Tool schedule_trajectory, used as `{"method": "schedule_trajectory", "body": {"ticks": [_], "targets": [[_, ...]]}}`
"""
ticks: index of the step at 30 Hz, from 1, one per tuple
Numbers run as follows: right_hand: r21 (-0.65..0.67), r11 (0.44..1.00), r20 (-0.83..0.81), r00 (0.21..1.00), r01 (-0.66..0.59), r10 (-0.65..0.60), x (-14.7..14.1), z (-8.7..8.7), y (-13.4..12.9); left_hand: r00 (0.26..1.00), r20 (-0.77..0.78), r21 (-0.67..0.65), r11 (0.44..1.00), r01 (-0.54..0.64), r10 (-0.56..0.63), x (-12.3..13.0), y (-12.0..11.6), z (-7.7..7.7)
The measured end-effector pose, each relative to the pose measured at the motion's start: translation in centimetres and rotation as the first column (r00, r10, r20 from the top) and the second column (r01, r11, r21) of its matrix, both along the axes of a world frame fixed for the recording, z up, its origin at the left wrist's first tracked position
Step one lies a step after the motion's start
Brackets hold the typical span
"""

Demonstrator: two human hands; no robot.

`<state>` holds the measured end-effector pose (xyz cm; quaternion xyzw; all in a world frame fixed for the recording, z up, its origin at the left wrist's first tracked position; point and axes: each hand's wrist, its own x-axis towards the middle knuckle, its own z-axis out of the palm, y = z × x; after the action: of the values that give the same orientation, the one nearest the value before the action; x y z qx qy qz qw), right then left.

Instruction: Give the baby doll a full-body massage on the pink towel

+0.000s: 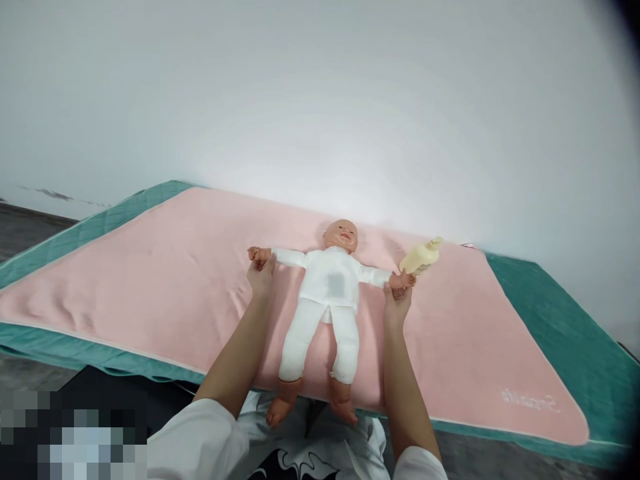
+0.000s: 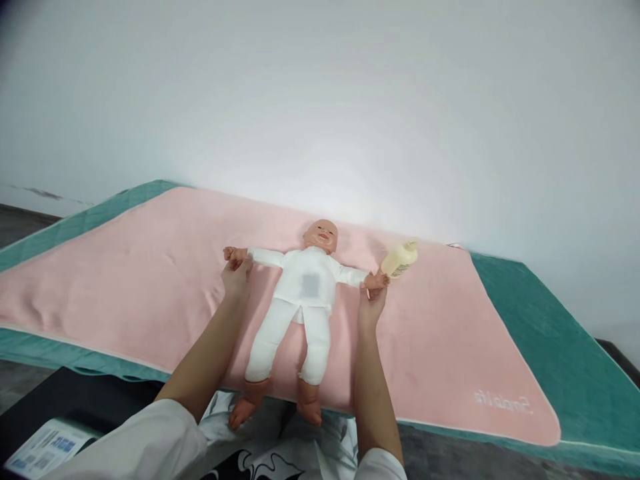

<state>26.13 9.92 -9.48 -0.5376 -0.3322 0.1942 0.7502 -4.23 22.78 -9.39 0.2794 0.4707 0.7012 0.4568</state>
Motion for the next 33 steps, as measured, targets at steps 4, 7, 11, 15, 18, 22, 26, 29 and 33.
{"method": "schedule_trajectory", "body": {"ticks": [4,7,11,15,18,22,26,29,33], "targets": [[-0.042,0.998,-0.212,0.976,0.042,-0.05,2.1,-2.2,0.7,0.997,0.079,-0.082,0.996,0.027,-0.021,-0.2,0.2,-0.5],[-0.042,0.998,-0.304,0.952,0.036,-0.047,3.3,-3.8,1.1,0.992,0.127,-0.092,0.995,0.037,-0.026,-0.4,0.2,-0.5],[-0.072,0.996,-0.327,0.943,0.046,-0.067,3.7,-4.6,1.3,0.993,0.113,-0.11,0.993,0.038,-0.026,-0.4,0.1,-0.4],[-0.049,0.997,-0.281,0.957,0.065,-0.076,2.5,-2.9,0.9,0.999,0.047,-0.06,0.998,-0.009,0.012,0.0,-0.1,0.3],[-0.004,0.995,-0.124,0.988,0.097,-0.097,0.8,-0.6,0.1,0.997,-0.062,0.108,0.994,-0.036,0.043,0.5,-0.5,1.2],[0.016,0.997,0.148,0.986,0.079,-0.081,-1.2,0.9,-0.7,0.967,-0.253,0.277,0.96,0.041,0.032,1.3,-1.9,2.1],[0.016,0.998,0.521,0.852,-0.064,0.047,-1.9,0.4,-1.1,0.753,-0.653,0.391,0.887,0.245,0.08,1.9,-3.2,2.2],[0.046,0.974,0.768,0.631,-0.223,0.109,-2.4,0.1,-1.1,0.558,-0.786,0.556,0.697,0.453,0.265,2.2,-3.4,2.3],[0.01,0.95,0.89,0.435,-0.313,0.134,-3.2,0.6,-1.0,0.438,-0.798,0.603,0.544,0.583,0.415,2.8,-3.3,2.8]]}}
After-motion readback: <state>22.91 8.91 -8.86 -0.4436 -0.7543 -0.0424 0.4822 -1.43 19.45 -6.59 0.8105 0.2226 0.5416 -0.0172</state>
